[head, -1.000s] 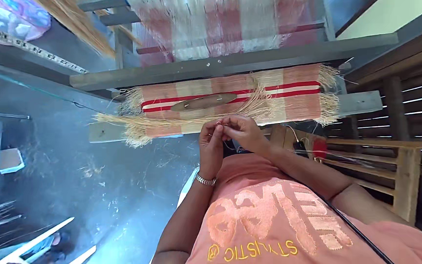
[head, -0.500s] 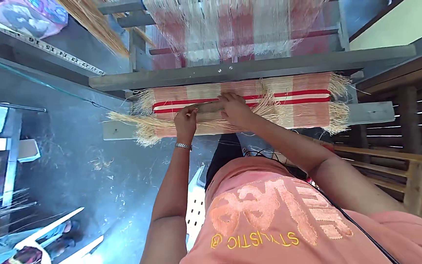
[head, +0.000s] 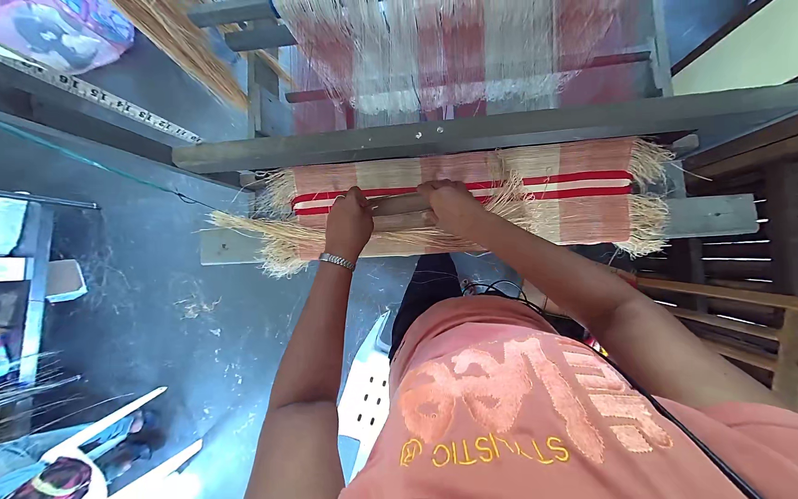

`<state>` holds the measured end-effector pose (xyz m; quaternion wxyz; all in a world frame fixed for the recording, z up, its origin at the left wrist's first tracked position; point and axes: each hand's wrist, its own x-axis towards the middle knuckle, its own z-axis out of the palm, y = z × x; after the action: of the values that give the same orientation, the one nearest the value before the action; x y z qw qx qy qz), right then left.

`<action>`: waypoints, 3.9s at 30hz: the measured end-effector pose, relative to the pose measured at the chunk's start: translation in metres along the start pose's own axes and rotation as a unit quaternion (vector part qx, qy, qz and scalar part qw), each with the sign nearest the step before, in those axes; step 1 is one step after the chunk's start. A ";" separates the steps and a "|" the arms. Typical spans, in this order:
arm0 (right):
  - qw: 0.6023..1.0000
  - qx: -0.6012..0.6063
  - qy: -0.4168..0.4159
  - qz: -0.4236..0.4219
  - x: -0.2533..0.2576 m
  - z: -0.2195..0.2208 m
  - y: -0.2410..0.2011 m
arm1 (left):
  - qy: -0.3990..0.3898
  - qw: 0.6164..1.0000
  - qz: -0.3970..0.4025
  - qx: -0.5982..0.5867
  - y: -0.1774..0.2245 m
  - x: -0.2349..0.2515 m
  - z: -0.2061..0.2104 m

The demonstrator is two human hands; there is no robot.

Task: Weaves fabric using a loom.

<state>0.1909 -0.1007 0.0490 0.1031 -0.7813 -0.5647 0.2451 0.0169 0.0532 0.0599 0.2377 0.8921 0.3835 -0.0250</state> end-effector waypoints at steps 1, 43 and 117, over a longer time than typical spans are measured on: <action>1.000 0.011 -0.002 -0.006 -0.005 -0.012 0.001 | 0.013 0.999 0.045 -0.009 -0.005 -0.001 -0.005; 0.796 0.142 0.498 0.315 -0.017 -0.165 0.324 | 0.397 0.641 -0.115 -0.647 -0.108 0.033 -0.062; 0.537 0.458 0.630 0.323 -0.265 -0.107 0.348 | 0.043 0.982 -0.105 -0.154 -0.136 0.111 -0.061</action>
<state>0.4698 -0.4539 0.0591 0.6900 -0.7093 0.1264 -0.0690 -0.0077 0.2355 0.0338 0.3517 0.8001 0.4837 0.0476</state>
